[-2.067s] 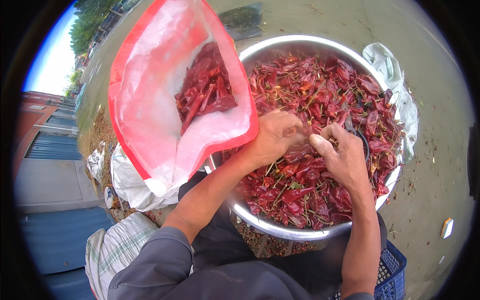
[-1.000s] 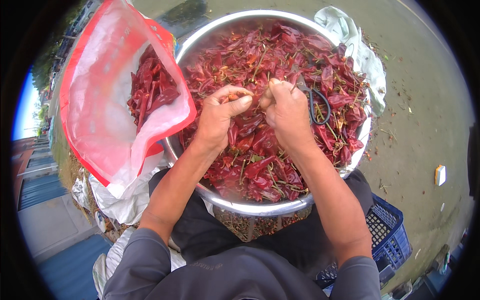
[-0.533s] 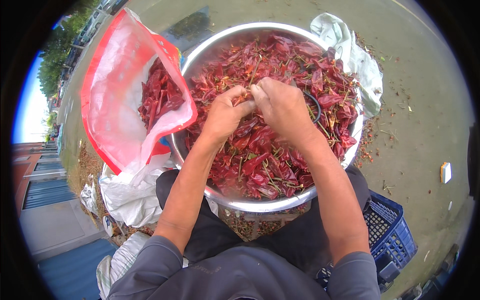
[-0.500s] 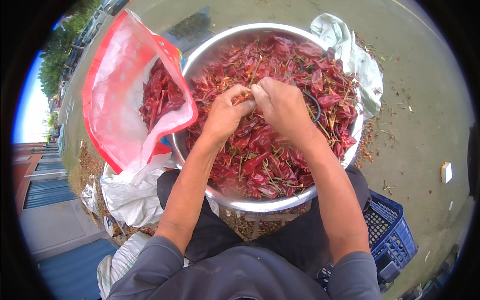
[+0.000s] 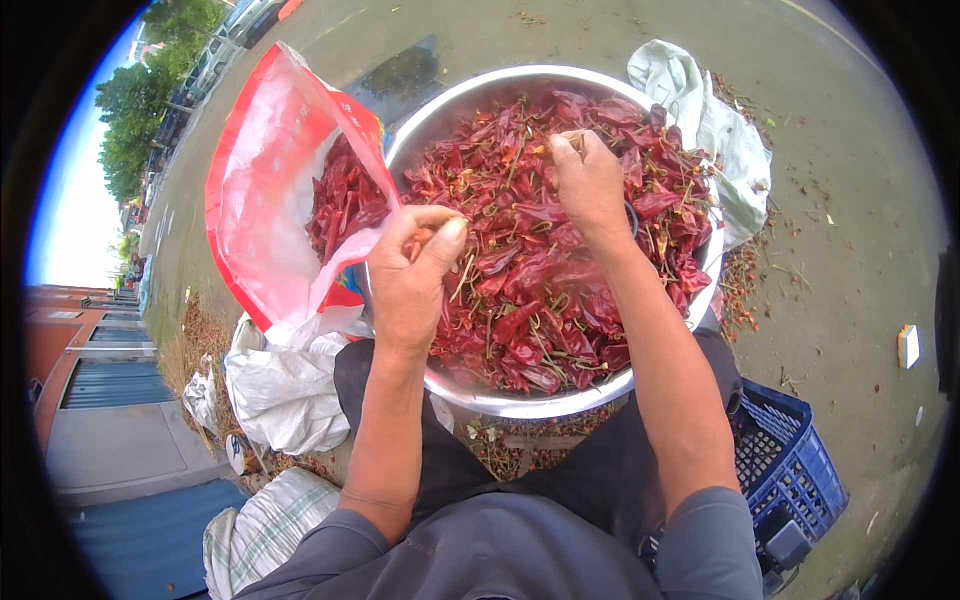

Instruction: The person sits on the ground and removes stems from dried red chili peppers using scissors. They pick peppers from a large metal bowl, cut the stems, and place the de-stemmed peppers into a red and white plastic bag.

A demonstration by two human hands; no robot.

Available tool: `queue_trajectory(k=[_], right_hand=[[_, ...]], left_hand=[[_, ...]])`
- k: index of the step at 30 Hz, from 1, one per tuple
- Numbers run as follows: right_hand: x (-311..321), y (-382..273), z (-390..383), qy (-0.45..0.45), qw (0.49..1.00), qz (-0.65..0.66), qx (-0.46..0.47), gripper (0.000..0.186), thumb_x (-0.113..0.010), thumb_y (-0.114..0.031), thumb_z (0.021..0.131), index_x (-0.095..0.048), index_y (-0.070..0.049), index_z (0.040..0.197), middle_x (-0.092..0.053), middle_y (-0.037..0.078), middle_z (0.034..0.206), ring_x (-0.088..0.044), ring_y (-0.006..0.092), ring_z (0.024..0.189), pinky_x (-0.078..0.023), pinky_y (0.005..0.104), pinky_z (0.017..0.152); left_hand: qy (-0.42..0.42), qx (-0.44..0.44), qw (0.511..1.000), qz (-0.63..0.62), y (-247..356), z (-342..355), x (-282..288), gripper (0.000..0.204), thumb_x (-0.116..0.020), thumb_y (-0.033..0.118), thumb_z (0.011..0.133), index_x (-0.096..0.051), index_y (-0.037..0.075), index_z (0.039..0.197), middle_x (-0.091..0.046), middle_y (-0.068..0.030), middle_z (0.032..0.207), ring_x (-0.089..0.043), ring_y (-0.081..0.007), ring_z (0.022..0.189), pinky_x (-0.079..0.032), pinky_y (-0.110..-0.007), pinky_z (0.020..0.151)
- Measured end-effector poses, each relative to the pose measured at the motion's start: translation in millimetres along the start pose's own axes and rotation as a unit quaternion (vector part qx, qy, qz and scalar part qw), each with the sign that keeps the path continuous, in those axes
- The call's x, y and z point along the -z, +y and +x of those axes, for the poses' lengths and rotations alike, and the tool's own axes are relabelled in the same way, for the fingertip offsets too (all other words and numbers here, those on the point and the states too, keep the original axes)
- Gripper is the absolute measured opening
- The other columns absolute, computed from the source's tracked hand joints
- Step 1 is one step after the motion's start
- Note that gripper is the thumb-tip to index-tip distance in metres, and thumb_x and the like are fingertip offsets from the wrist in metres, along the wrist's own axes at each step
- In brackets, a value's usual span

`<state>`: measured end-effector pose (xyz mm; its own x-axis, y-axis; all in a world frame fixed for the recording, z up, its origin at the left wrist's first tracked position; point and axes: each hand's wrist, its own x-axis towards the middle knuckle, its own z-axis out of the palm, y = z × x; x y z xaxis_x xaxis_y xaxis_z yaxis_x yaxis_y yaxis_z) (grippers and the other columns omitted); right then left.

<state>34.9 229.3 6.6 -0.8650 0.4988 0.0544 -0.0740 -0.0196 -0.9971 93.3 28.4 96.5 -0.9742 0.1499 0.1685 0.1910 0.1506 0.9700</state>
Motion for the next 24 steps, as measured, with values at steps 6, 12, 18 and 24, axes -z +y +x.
queue_trajectory(k=[6,12,18,24], right_hand=[[-1,-9,-8,-0.058,0.997,0.039,-0.025,0.025,-0.068,-0.024,0.096,-0.070,0.001,0.097,-0.066,0.003,0.076,-0.057,0.0115,0.069,-0.048,0.0296,0.068],[-13,-15,-25,-0.066,0.997,0.018,0.035,0.023,-0.070,-0.023,0.094,-0.072,0.000,0.093,-0.069,0.004,0.077,-0.060,0.0107,0.070,-0.049,0.0292,0.068],[-18,-35,-50,-0.082,0.992,-0.008,0.095,0.014,-0.069,-0.014,0.094,-0.073,0.000,0.095,-0.072,0.009,0.080,-0.067,0.0134,0.069,-0.053,0.0296,0.066],[-22,-29,-49,-0.041,0.980,-0.046,0.187,0.012,-0.070,-0.012,0.092,-0.071,0.000,0.091,-0.069,0.012,0.080,-0.067,0.0198,0.068,-0.052,0.0323,0.065]], left_hand=[[0.250,-0.349,0.630,0.648,67,77,75,0.032,-0.078,0.024,0.087,-0.071,0.004,0.111,-0.073,-0.0114,0.092,-0.068,-0.0253,0.089,-0.053,-0.039,0.082],[-0.004,-0.032,0.982,0.188,27,37,19,0.030,-0.068,0.024,0.100,-0.064,-0.001,0.116,-0.070,-0.0113,0.095,-0.066,-0.0098,0.072,-0.043,-0.020,0.051],[0.003,0.171,0.970,-0.171,-45,43,-40,0.028,-0.062,0.032,0.104,-0.060,0.004,0.111,-0.064,-0.0040,0.092,-0.063,-0.0105,0.072,-0.049,-0.023,0.055],[0.062,0.155,0.940,-0.298,-43,41,-61,0.019,-0.060,0.022,0.105,-0.062,0.005,0.111,-0.066,-0.0034,0.095,-0.066,-0.0136,0.081,-0.056,-0.030,0.073]])
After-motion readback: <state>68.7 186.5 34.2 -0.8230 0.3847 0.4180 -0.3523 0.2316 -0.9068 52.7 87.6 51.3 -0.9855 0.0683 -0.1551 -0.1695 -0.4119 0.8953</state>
